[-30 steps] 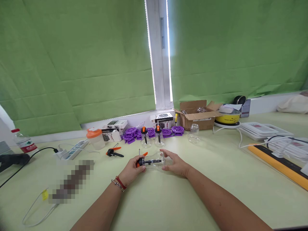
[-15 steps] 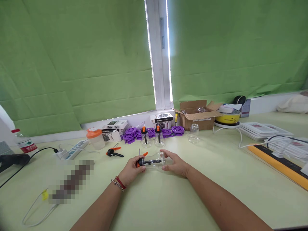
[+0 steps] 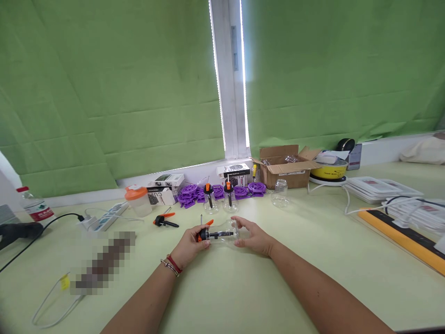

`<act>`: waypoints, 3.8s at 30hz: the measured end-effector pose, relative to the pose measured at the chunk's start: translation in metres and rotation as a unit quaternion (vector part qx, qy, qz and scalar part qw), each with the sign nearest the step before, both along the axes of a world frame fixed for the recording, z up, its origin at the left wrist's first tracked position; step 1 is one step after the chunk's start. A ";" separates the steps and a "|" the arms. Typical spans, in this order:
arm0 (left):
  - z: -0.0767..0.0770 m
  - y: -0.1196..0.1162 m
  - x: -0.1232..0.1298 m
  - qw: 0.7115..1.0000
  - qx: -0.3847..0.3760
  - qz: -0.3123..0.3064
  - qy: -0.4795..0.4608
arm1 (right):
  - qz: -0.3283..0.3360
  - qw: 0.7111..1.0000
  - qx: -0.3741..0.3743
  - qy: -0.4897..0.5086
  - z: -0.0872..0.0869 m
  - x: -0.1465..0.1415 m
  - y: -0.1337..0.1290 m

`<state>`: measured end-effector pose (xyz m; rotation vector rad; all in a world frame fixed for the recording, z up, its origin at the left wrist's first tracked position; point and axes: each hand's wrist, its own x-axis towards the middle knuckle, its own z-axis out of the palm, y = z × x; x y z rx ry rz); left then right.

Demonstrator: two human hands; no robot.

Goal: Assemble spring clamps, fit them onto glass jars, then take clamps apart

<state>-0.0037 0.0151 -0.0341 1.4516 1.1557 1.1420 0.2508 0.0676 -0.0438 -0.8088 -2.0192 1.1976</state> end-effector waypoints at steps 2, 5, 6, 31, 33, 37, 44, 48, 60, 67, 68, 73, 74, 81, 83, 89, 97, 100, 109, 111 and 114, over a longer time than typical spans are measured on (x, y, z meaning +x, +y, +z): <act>0.000 0.000 0.000 1.000 -0.001 0.002 -0.001 | -0.001 1.000 -0.002 0.001 0.000 0.000 0.000; 0.000 0.001 0.000 1.000 0.003 0.000 0.004 | -0.001 1.000 -0.015 0.003 0.001 0.000 -0.001; -0.001 0.001 0.000 1.000 0.008 0.000 0.007 | -0.002 1.000 -0.019 0.005 0.002 0.000 -0.001; -0.002 -0.001 0.005 0.998 0.040 0.017 0.048 | 0.016 0.992 -0.105 0.062 0.016 -0.003 -0.008; -0.001 -0.001 0.005 0.997 0.045 0.021 0.051 | 0.019 0.992 -0.107 0.064 0.016 -0.003 -0.008; -0.001 -0.001 0.006 0.997 0.052 0.021 0.058 | 0.029 0.990 -0.111 0.079 0.018 -0.003 -0.010; -0.001 -0.001 0.006 0.995 0.055 0.023 0.075 | 0.033 0.988 -0.124 0.085 0.020 -0.004 -0.011; 0.000 -0.002 0.007 0.996 0.051 0.021 0.072 | 0.045 0.987 -0.122 0.094 0.022 -0.004 -0.013; 0.009 -0.005 0.004 0.985 0.108 0.033 0.132 | -0.046 0.998 0.036 -0.006 0.004 -0.002 -0.006; 0.008 -0.005 0.000 0.976 0.152 0.048 0.151 | -0.122 0.932 0.317 -0.130 0.013 -0.014 -0.019; 0.009 -0.007 0.002 0.977 0.157 0.043 0.140 | -0.129 0.926 0.326 -0.142 0.012 -0.016 -0.020; 0.014 -0.014 0.015 0.977 0.185 0.006 0.104 | -0.184 0.914 0.313 -0.181 0.007 -0.021 -0.018; 0.014 -0.015 0.017 0.975 0.195 0.003 0.104 | -0.198 0.913 0.306 -0.183 0.006 -0.021 -0.016; 0.011 -0.014 0.016 0.971 0.192 0.012 0.139 | -0.267 0.919 0.232 -0.177 0.003 0.004 0.008; 0.011 -0.012 0.013 0.972 0.186 0.022 0.142 | -0.283 0.917 0.209 -0.186 0.002 0.013 0.013; 0.010 -0.010 0.008 0.974 0.172 0.037 0.140 | -0.339 0.903 0.141 -0.222 -0.008 0.020 0.029; 0.010 -0.008 0.009 0.974 0.168 0.030 0.147 | -0.355 0.877 0.150 -0.286 -0.014 0.012 0.050; 0.012 -0.008 0.008 0.974 0.162 0.035 0.158 | -0.354 0.874 0.145 -0.298 -0.013 0.010 0.061; 0.015 -0.009 0.005 0.976 0.136 0.045 0.164 | -0.358 0.878 0.109 -0.299 -0.013 0.005 0.094; 0.014 -0.007 0.004 0.977 0.129 0.041 0.163 | -0.353 0.880 0.110 -0.299 -0.012 0.006 0.099; 0.013 -0.006 0.002 0.979 0.120 0.036 0.159 | -0.352 0.879 0.113 -0.302 -0.012 0.006 0.105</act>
